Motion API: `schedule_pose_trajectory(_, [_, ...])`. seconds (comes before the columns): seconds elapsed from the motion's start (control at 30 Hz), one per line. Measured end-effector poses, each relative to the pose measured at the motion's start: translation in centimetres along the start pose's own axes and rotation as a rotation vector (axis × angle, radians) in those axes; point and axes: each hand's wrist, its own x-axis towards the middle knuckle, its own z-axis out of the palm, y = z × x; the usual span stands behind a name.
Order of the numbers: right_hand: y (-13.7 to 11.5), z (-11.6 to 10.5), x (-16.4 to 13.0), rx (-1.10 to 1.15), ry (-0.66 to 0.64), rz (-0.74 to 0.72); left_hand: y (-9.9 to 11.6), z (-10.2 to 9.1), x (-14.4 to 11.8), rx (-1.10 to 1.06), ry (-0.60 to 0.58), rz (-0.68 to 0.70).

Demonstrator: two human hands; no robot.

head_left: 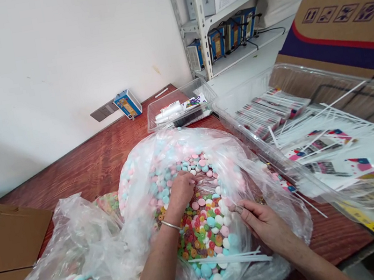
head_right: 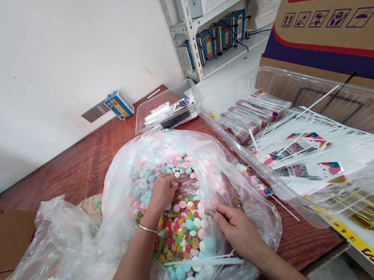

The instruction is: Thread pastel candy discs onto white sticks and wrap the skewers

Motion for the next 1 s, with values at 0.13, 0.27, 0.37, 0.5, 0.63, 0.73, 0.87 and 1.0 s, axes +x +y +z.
schedule_pose_trajectory(0.13, [0.2,0.2,0.1,-0.013,0.001,-0.013,0.4,0.1,-0.1,-0.049,0.003,0.001])
schedule_pose_trajectory(0.27, [-0.5,0.5,0.5,0.054,0.048,-0.050,1.7,-0.8,-1.7,-0.277,-0.009,-0.006])
schedule_pose_trajectory(0.37, [-2.2,1.0,1.2,0.130,0.085,-0.084,3.5,-1.4,-4.2,-0.834,-0.090,-0.052])
schedule_pose_trajectory(0.5, [-4.0,2.0,2.3,0.142,-0.006,-0.224,5.6,-1.1,-7.7,-1.268,-0.112,-0.116])
schedule_pose_trajectory(0.63, [-3.8,2.8,2.6,0.091,-0.039,-0.296,6.5,-0.6,-9.6,-1.353,-0.071,-0.156])
schedule_pose_trajectory(0.73, [-3.4,3.0,2.1,-0.033,0.084,-0.258,6.6,-0.6,-10.5,-1.322,-0.053,-0.187])
schedule_pose_trajectory(0.87, [-4.2,3.1,1.5,-0.261,0.128,-0.335,6.6,-0.5,-11.2,-1.274,-0.041,-0.169])
schedule_pose_trajectory(1.0, [-5.1,2.9,1.2,-0.230,0.005,-0.397,6.6,-0.3,-11.3,-1.245,0.018,-0.161])
